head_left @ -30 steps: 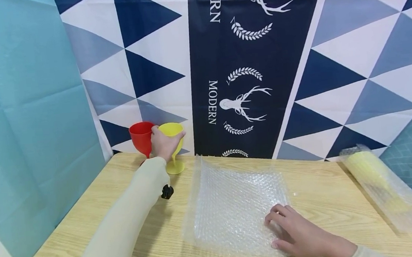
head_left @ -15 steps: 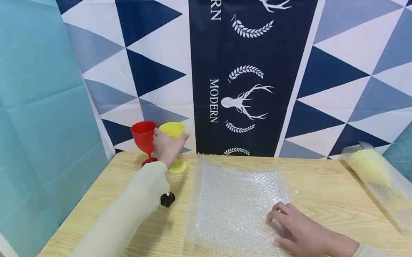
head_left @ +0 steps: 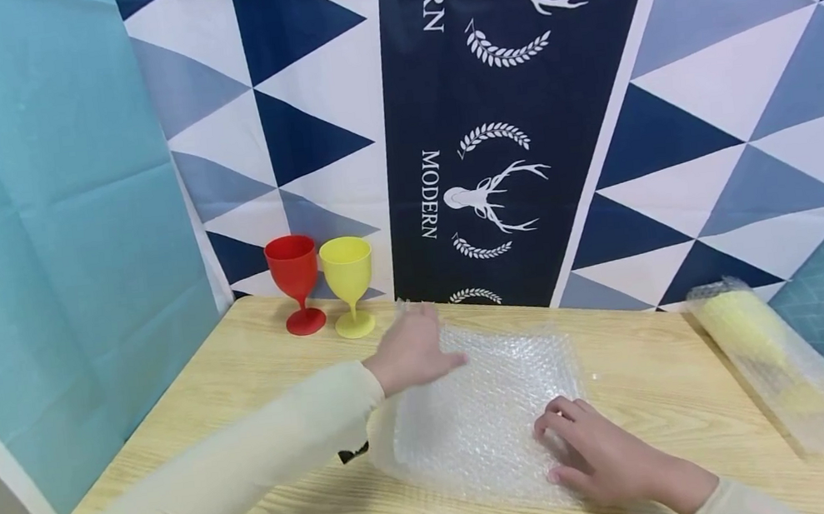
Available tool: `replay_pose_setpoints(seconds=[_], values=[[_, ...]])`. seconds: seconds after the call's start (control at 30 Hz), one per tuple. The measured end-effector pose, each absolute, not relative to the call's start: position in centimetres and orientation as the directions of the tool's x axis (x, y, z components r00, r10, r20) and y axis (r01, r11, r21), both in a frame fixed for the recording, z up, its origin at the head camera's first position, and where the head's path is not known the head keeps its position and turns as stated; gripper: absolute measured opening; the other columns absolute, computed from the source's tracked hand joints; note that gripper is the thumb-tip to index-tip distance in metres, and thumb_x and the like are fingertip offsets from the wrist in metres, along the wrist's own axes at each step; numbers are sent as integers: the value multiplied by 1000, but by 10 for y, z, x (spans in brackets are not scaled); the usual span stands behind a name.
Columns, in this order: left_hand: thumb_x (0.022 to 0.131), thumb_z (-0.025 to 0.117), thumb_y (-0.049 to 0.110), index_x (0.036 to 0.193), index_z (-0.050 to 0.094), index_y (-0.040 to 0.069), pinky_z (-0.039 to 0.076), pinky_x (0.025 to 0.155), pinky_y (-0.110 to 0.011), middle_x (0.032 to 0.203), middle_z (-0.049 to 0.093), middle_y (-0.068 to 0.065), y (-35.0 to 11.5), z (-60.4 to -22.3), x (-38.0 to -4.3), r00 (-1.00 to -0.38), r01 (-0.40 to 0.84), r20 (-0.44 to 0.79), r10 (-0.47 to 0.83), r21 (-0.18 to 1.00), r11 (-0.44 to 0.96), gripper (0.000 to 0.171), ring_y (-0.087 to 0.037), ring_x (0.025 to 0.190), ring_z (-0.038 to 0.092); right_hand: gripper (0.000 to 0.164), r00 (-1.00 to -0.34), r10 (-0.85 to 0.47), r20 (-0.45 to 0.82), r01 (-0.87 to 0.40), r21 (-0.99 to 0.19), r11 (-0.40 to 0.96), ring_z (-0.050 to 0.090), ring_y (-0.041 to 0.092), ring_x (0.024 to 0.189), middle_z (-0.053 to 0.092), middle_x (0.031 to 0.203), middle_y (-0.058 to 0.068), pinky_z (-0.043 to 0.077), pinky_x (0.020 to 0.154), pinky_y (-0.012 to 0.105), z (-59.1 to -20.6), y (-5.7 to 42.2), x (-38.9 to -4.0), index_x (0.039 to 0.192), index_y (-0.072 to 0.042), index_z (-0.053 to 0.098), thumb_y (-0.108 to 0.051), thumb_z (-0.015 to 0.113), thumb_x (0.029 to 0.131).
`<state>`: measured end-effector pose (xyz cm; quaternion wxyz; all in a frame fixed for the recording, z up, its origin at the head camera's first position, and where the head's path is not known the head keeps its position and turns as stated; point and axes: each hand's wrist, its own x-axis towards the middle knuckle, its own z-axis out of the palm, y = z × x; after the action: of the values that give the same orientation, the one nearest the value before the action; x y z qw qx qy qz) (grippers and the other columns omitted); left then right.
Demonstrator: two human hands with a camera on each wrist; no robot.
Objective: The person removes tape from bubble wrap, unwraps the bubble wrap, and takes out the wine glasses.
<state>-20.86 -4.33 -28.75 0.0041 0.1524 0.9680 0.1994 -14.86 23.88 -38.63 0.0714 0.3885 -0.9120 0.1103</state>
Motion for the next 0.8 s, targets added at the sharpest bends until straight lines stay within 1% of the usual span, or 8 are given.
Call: replay_pose_setpoints(seconds=[0.1,0.2,0.3,0.4,0.53,0.67,0.8], values=[[85,70,49,141,43,-5,43,113,-37,144,52,-19,-34,-297,-194,-904,418,-2,428,214,883,82,-30,132,52,33,-690,-692,214,-723,-151,674,47,6,98,54,113,-9,49,79,30,-388,238,-149,112,-25,57,-41,71,87],[84,71,50,139,48,0,47,108,-32,139,57,-13,-26,-306,-184,-846,526,-66,529,67,848,77,-25,127,56,33,-700,-687,197,-714,-159,682,47,5,98,54,113,-10,49,79,30,-388,237,-149,113,-25,57,-42,70,87],[83,72,51,136,51,7,49,105,-26,134,60,-5,-23,-314,-176,-782,615,-155,603,-36,788,72,-18,124,58,34,-700,-685,201,-713,-160,683,47,4,97,54,112,-10,48,78,28,-388,237,-148,112,-24,58,-40,72,86],[82,72,53,130,55,14,51,97,-22,125,62,3,-24,-321,-169,-729,682,-199,655,-140,717,65,-12,114,60,34,-698,-686,205,-716,-162,679,46,3,95,54,112,-9,47,76,27,-387,237,-148,112,-23,58,-38,73,85],[82,69,52,121,58,22,52,85,-20,113,63,9,-31,-332,-164,-646,754,-167,744,-286,591,51,-7,100,62,34,-704,-684,193,-710,-171,683,44,3,94,53,111,-9,45,75,26,-385,236,-148,112,-23,57,-37,73,85],[83,65,48,116,60,26,50,77,-20,106,63,11,-42,-341,-162,-560,799,-128,818,-344,493,40,-7,94,60,34,-718,-675,168,-696,-174,697,44,4,95,53,112,-9,46,76,27,-382,236,-147,113,-23,57,-36,73,85],[82,62,49,108,60,27,46,69,-21,99,62,11,-54,-350,-159,-504,808,-81,860,-396,436,34,-8,88,58,34,-738,-663,128,-674,-188,714,45,5,97,53,114,-8,46,77,27,-380,236,-147,114,-23,57,-37,72,86]])
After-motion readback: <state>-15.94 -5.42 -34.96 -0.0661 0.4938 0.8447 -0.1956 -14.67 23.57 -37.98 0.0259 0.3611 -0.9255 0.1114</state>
